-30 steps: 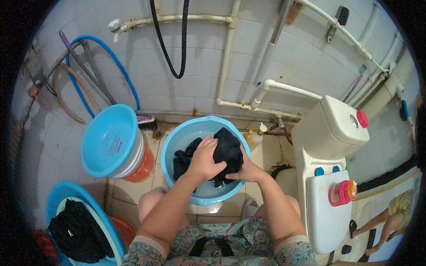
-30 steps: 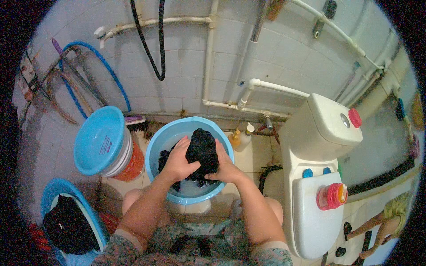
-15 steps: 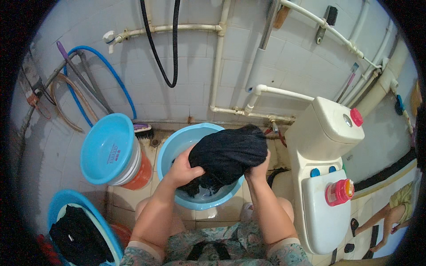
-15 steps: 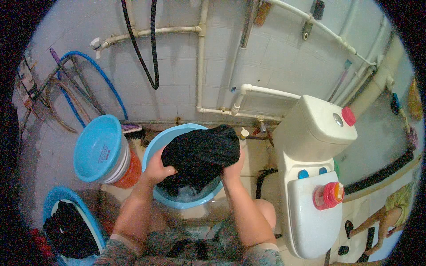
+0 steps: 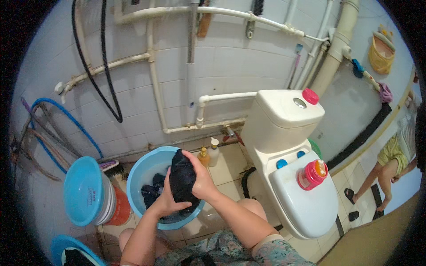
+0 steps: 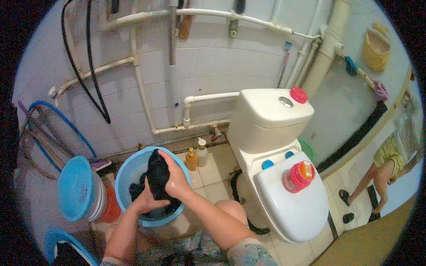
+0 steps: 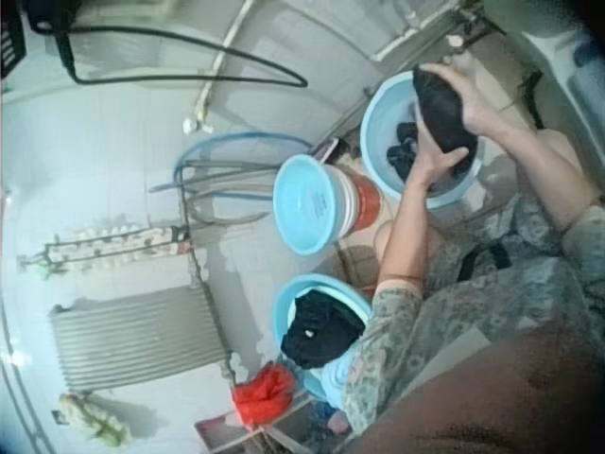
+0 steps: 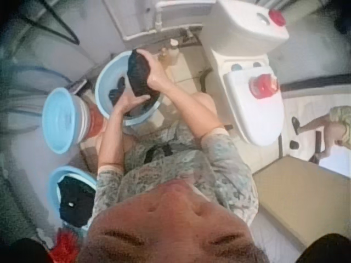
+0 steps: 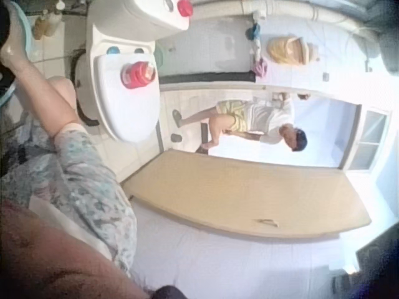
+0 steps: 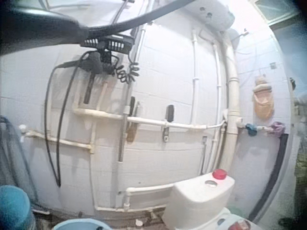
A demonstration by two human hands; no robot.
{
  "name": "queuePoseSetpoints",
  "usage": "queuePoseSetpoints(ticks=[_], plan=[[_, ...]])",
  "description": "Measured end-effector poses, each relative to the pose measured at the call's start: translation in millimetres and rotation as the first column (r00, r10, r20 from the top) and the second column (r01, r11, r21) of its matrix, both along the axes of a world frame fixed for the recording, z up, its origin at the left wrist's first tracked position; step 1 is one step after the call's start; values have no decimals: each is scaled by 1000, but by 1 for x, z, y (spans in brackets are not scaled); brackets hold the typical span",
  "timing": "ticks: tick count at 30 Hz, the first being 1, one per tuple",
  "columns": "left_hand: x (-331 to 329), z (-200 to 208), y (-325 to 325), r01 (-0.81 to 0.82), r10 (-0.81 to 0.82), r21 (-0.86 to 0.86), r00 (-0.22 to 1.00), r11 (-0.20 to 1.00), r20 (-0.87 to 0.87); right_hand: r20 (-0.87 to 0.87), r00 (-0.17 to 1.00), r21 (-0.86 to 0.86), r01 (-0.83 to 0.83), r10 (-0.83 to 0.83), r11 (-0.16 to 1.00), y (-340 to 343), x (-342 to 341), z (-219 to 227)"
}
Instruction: The person sits on the bathroom floor and hand-washes a dark garment in a blue basin filled with water. They repeatedly submerge, scrub, and wring the fabric, occasionally lifting it to inspect the surface before continuing the washing process.
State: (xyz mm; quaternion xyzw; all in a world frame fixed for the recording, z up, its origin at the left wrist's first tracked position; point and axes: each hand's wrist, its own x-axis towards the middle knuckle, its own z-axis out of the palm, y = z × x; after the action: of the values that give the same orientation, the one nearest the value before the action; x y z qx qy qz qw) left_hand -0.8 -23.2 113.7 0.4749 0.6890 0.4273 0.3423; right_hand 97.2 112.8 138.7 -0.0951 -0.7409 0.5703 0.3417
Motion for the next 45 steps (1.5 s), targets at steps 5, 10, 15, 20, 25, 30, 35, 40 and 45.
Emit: queuePoseSetpoints(ticks=[5,10,15,20,25,30,35,40,45], plan=[[12,3,6,-139,139,70,990,988,1,-209,977,-158,-86,52,984,12,12,21],[-7,-12,1,-317,317,14,947,948,-42,-116,993,-22,-35,32,999,24,25,36],[-35,-20,-7,-583,324,255,704,771,632,105,992,144,53,-68,988,32,23,33],[-65,-32,-22,-710,226,239,493,662,840,734,666,197,-395,132,897,25,14,26],[-43,-26,-11,-831,388,14,274,556,880,543,788,120,-415,291,902,8,-7,-29],[-38,-11,0,-687,382,92,504,721,775,272,871,-179,-372,409,911,-10,-15,-24],[-55,-16,-8,-456,357,159,832,875,425,485,832,-117,-244,270,963,20,-15,-28],[-36,-3,-5,-184,188,83,981,979,-47,261,936,-407,-115,236,906,33,-10,-4],[-40,-12,-5,-66,69,21,979,998,-191,44,953,-395,-258,298,882,22,-1,12]])
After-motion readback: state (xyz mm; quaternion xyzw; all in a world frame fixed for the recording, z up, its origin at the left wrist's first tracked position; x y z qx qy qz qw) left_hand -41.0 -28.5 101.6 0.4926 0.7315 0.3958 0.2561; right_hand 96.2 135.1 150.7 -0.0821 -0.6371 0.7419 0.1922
